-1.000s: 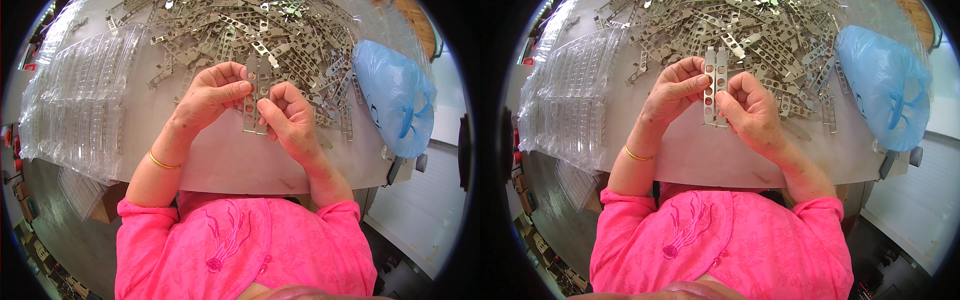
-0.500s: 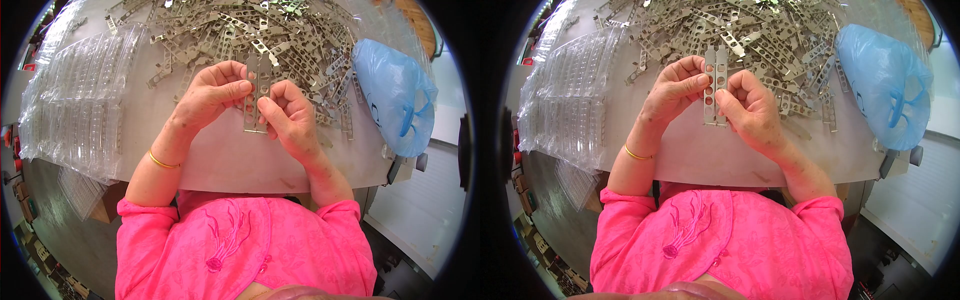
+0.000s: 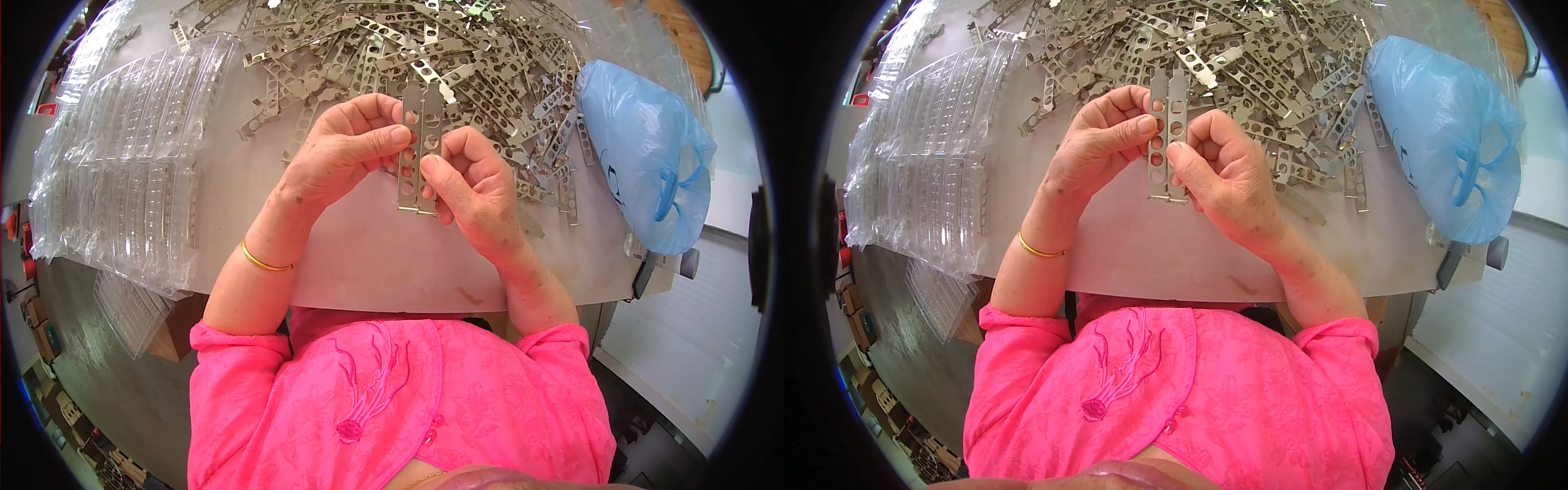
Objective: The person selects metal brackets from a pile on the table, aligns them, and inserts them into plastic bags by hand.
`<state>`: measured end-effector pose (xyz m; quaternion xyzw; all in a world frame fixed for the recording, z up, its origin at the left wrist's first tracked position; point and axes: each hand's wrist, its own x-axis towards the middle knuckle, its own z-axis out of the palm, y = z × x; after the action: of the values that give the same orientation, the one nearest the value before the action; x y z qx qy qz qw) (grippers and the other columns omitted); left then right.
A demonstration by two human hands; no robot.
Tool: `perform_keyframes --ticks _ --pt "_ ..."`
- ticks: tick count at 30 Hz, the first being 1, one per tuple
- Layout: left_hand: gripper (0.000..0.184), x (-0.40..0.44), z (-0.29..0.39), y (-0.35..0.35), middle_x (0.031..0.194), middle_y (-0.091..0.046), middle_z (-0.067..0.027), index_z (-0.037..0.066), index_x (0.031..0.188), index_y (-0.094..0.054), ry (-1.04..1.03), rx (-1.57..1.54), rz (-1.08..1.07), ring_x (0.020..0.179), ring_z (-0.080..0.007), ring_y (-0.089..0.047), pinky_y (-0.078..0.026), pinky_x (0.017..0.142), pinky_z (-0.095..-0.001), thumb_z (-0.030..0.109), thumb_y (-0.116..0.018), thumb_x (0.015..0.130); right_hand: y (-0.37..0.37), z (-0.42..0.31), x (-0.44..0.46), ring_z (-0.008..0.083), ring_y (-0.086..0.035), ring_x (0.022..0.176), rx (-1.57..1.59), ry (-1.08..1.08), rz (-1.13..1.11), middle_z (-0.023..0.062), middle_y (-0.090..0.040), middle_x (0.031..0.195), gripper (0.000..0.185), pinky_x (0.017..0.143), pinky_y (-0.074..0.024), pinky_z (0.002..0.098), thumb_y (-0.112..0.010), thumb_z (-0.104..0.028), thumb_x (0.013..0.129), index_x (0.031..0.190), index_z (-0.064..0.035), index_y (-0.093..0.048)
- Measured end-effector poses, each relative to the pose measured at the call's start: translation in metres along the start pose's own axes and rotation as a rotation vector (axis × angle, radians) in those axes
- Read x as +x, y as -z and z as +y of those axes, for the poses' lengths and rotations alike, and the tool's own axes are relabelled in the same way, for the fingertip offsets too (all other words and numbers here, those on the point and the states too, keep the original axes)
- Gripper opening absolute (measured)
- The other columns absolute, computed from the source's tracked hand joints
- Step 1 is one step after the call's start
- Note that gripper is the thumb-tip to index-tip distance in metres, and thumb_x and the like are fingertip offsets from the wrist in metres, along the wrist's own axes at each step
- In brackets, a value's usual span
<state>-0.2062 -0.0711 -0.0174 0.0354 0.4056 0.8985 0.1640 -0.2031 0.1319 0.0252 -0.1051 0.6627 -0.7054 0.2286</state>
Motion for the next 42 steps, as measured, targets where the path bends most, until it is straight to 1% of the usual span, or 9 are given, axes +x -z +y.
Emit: perform_keyframes --ticks 7,17,20,22,23,28,30,40,42 --pt "0.019 0.0 0.0004 0.0025 0.098 -0.068 -0.0012 0.004 0.108 -0.063 0.008 0.001 -0.011 0.085 -0.0108 -0.065 -0.052 0.075 -0.0271 0.011 -0.072 0.093 0.0 0.0005 0.0003 0.0014 -0.048 0.053 -0.002 0.006 0.0 -0.0001 -0.061 0.071 0.012 0.045 -0.0356 0.0189 -0.061 -0.011 0.098 0.093 -0.007 -0.052" --pt "0.019 0.001 -0.0003 0.0032 0.098 -0.069 -0.0013 0.004 0.108 -0.063 0.007 -0.009 -0.006 0.085 -0.0104 -0.065 -0.052 0.076 -0.0263 0.011 -0.072 0.093 0.0 0.0017 0.0019 0.0018 -0.048 0.052 -0.006 0.005 0.011 0.0004 -0.061 0.07 0.012 0.044 -0.0361 0.0194 -0.062 -0.011 0.098 0.092 -0.007 -0.052" --pt "0.019 0.0002 -0.0036 0.0064 0.099 -0.069 -0.0016 0.004 0.109 -0.064 0.044 -0.012 0.007 0.085 -0.0104 -0.065 -0.052 0.075 -0.0259 0.011 -0.071 0.093 0.001 0.0055 0.0011 0.0021 -0.049 0.052 -0.002 -0.003 0.014 0.0004 -0.061 0.07 0.012 0.044 -0.0362 0.0195 -0.062 -0.011 0.097 0.093 -0.0068 -0.052" --pt "0.017 0.0019 -0.0053 0.0083 0.099 -0.068 -0.0044 0.003 0.112 -0.062 -0.003 0.027 -0.001 0.085 -0.0123 -0.065 -0.054 0.076 -0.028 0.011 -0.065 0.097 0.0013 0.0042 0.0026 0.0025 -0.049 0.051 0.013 0.014 0.003 0.0006 -0.061 0.07 0.012 0.044 -0.0365 0.0194 -0.063 -0.012 0.097 0.093 -0.0067 -0.053" --pt "0.017 0.0023 -0.0048 0.0087 0.099 -0.068 -0.0041 0.004 0.112 -0.062 -0.001 0.023 -0.017 0.086 -0.0121 -0.065 -0.053 0.077 -0.0273 0.011 -0.065 0.097 0.0014 0.0049 0.0027 0.0028 -0.049 0.05 -0.003 0.027 0.009 0.0011 -0.062 0.07 0.013 0.043 -0.0366 0.0193 -0.064 -0.012 0.097 0.093 -0.0066 -0.053" --pt "0.018 0.0015 -0.0029 0.0078 0.098 -0.067 -0.0032 0.004 0.114 -0.062 -0.007 0.029 -0.031 0.085 -0.0112 -0.063 -0.052 0.077 -0.0272 0.01 -0.066 0.097 0.0017 0.0037 0.0037 0.003 -0.049 0.048 0.0 0.007 0.007 0.0022 -0.062 0.07 0.013 0.042 -0.0364 0.0192 -0.064 -0.013 0.096 0.093 -0.0065 -0.054" --pt "0.02 0.0017 -0.0018 0.0066 0.1 -0.069 -0.0033 0.002 0.11 -0.064 -0.006 0.002 -0.04 0.084 -0.0112 -0.066 -0.054 0.076 -0.0277 0.012 -0.07 0.094 0.0024 0.0047 0.0039 0.0031 -0.049 0.048 0.001 0.014 0.002 0.0024 -0.062 0.07 0.013 0.042 -0.0363 0.0193 -0.064 -0.013 0.096 0.092 -0.0066 -0.054" --pt "0.021 0.0026 -0.0038 0.0084 0.099 -0.069 -0.0033 0.002 0.11 -0.063 -0.017 0.005 -0.046 0.085 -0.0114 -0.066 -0.053 0.077 -0.0275 0.012 -0.07 0.094 0.0025 0.004 0.0034 0.0033 -0.049 0.048 0.001 0.015 -0.009 0.0022 -0.062 0.07 0.013 0.043 -0.0366 0.0193 -0.063 -0.014 0.097 0.092 -0.0067 -0.054" --pt "0.017 0.0018 -0.0025 0.0073 0.101 -0.066 -0.0042 0.005 0.113 -0.061 -0.006 0.019 -0.044 0.084 -0.0123 -0.064 -0.053 0.075 -0.0283 0.01 -0.066 0.097 0.0023 0.0029 0.0033 0.0031 -0.049 0.049 0.004 0.011 -0.009 0.0018 -0.062 0.07 0.013 0.043 -0.0365 0.0193 -0.063 -0.013 0.097 0.093 -0.0065 -0.053"
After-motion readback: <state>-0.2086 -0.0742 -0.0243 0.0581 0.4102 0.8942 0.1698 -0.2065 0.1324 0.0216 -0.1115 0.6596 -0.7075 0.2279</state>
